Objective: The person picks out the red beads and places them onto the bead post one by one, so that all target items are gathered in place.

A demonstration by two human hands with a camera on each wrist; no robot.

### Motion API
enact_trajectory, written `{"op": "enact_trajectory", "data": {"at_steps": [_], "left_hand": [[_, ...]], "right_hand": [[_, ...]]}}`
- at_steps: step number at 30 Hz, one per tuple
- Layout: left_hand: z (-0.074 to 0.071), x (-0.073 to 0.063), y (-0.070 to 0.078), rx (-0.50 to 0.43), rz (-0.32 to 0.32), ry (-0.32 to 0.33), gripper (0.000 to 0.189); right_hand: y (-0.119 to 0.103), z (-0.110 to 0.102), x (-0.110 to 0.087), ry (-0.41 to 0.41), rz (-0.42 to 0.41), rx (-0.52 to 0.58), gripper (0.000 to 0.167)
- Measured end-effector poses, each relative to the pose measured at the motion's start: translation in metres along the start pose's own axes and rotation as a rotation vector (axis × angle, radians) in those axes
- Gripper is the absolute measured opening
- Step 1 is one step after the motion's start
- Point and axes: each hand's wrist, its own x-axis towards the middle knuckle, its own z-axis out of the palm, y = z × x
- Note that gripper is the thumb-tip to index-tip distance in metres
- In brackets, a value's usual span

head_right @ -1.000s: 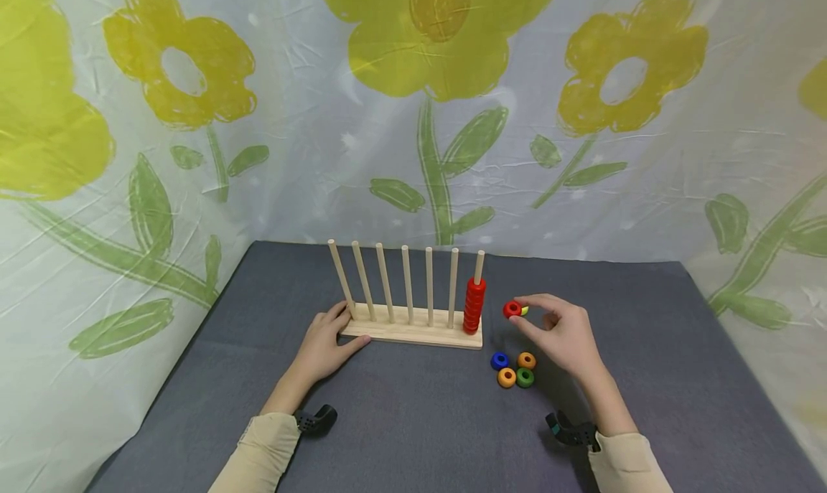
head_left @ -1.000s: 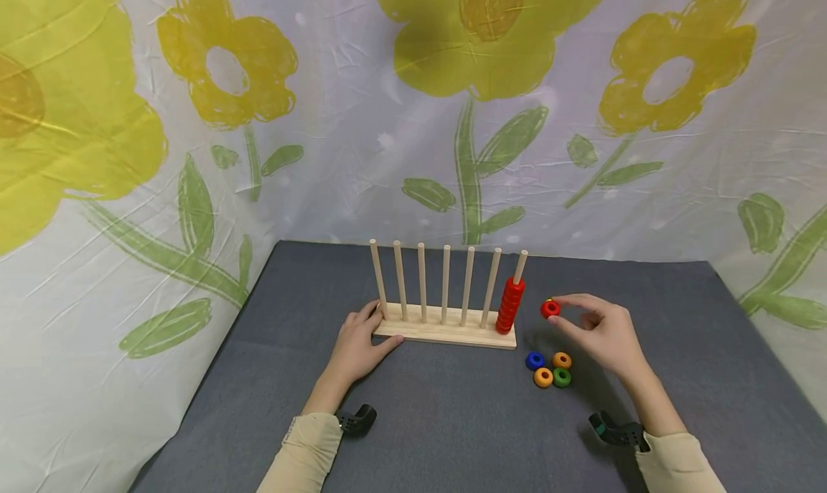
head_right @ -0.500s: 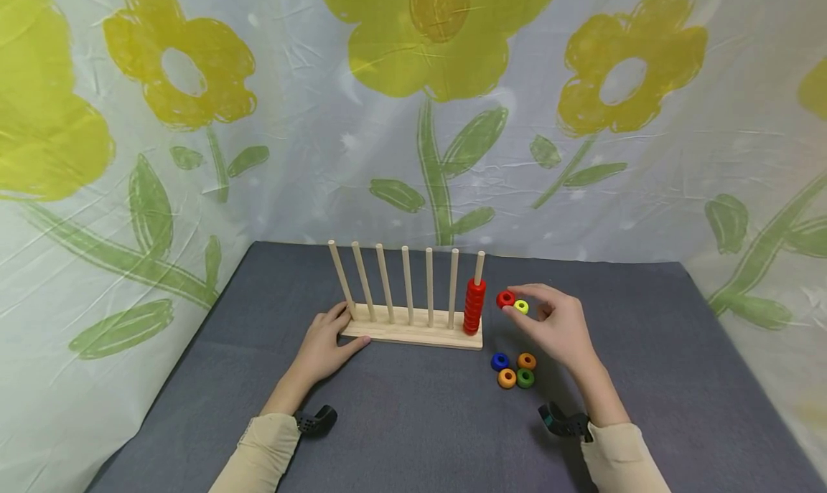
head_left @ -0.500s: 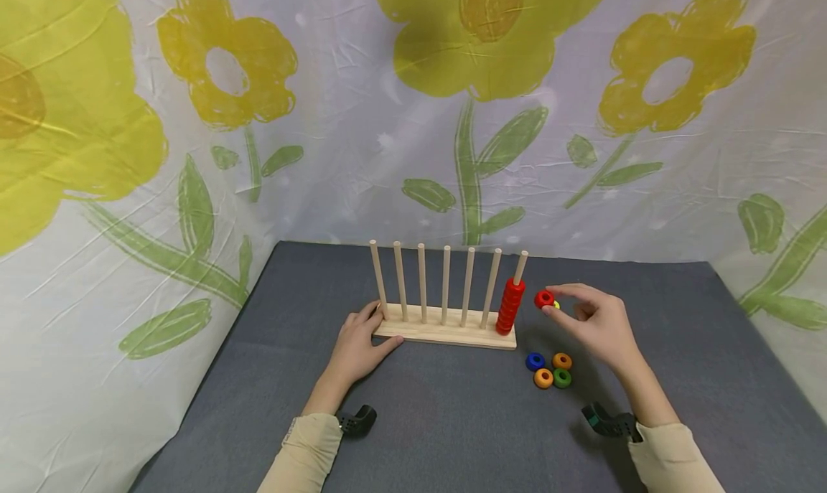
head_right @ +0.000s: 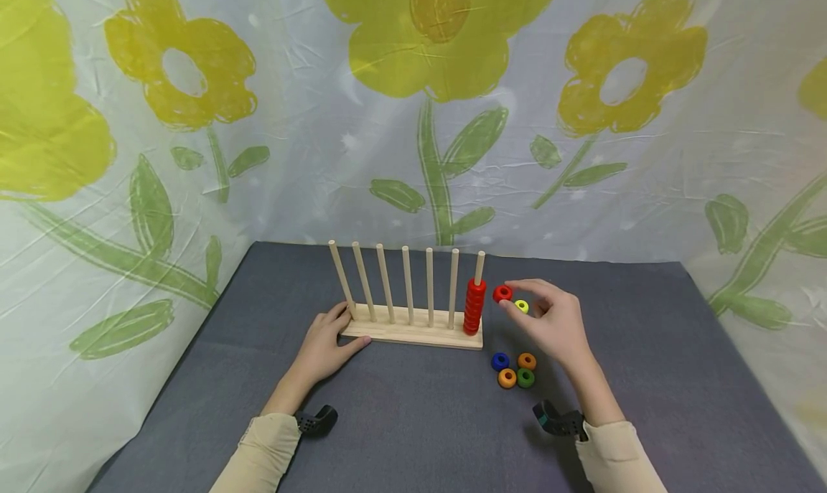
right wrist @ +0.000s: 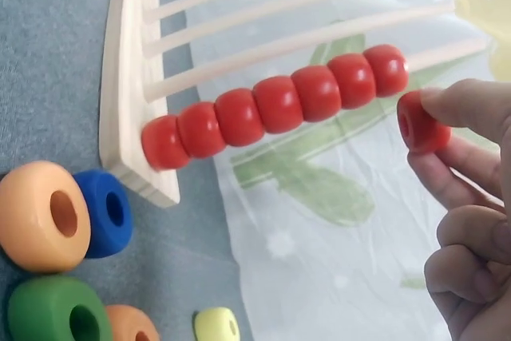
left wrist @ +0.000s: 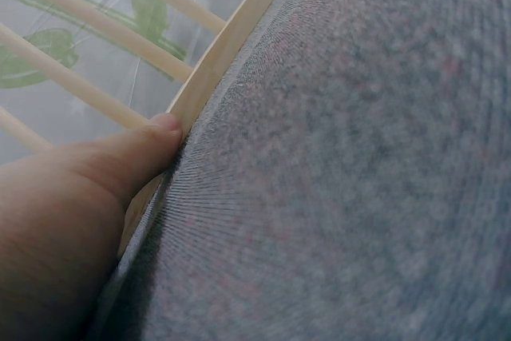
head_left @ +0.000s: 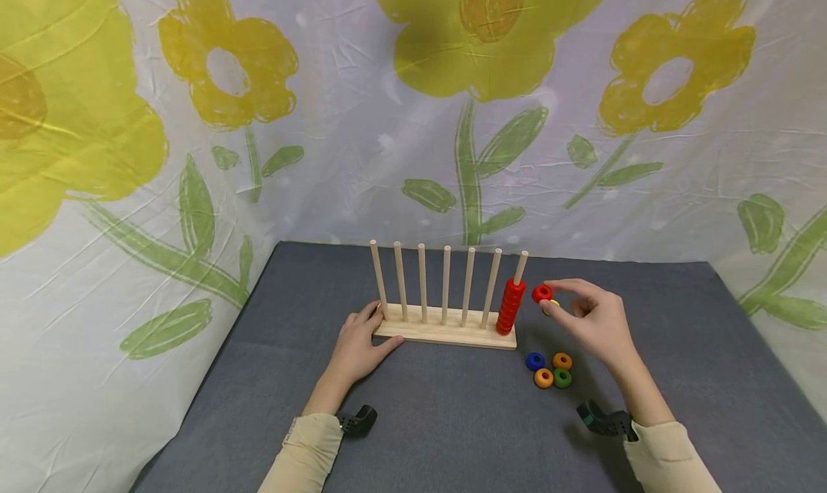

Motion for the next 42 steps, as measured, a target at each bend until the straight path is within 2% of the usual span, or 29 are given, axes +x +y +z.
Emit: {"op": "enact_trajectory", "data": {"at_steps": [10, 27, 42], "left_hand": [[0.000, 0.001, 0.000, -0.003, -0.002, -0.005, 0.074], [0.000, 0.000, 0.001, -0.001, -0.007, -0.009, 0.074], [-0.001, 0.000, 0.001, 0.000, -0.003, -0.006, 0.076]], "right_hand": [[-0.014, -0.003, 0.006, 0.053, 0.013, 0.011, 0.029], [-0.031, 0.002, 0.018, 0.066, 0.027, 0.043, 0.029], [-0.039, -0.003, 0.031, 0.118, -0.003, 0.109, 0.031]]}}
